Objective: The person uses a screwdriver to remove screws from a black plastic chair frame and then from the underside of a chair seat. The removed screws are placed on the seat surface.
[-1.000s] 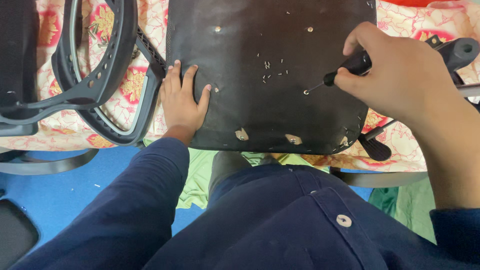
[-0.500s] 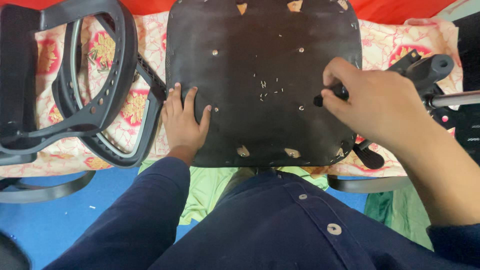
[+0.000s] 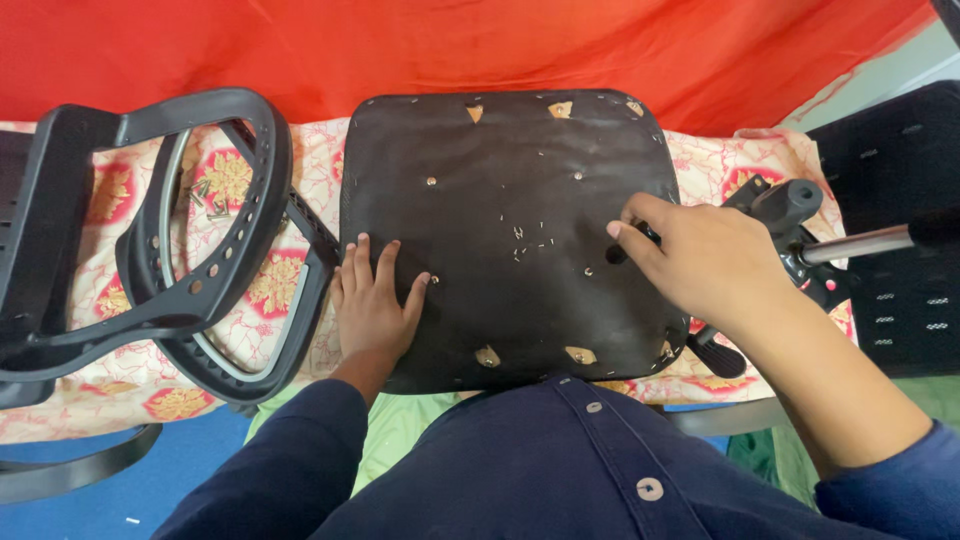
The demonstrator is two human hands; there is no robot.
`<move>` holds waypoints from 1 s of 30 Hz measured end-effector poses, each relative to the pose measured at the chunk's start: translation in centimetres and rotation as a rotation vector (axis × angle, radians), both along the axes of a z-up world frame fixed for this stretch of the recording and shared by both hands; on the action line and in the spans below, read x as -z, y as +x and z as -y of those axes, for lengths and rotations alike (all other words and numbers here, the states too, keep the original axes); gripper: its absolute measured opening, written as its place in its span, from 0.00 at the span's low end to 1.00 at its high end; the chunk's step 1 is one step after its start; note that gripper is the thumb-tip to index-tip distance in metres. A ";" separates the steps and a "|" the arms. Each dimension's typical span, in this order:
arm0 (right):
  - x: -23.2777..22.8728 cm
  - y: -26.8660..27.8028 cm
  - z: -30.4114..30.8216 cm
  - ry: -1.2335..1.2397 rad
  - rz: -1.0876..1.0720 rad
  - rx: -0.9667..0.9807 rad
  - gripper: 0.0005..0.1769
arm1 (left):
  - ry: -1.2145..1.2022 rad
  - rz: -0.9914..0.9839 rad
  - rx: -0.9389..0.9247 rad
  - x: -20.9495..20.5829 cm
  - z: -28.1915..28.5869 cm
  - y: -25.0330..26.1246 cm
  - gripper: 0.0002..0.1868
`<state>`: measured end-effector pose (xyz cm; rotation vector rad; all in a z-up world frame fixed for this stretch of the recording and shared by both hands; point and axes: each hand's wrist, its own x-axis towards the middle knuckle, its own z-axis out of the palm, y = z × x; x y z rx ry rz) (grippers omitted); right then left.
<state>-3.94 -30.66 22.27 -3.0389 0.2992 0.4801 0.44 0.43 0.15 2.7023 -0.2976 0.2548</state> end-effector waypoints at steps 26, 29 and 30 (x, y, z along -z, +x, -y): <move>2.0 1.2 1.4 0.000 0.024 0.095 0.25 | -0.012 -0.027 0.010 -0.4 -0.1 0.2 0.34; 1.9 0.6 1.3 0.031 0.100 0.090 0.25 | -0.003 -0.035 0.007 -0.2 -0.1 0.3 0.34; 1.9 0.4 1.3 0.050 0.137 0.093 0.27 | -0.008 -0.027 0.008 0.0 -0.1 0.2 0.34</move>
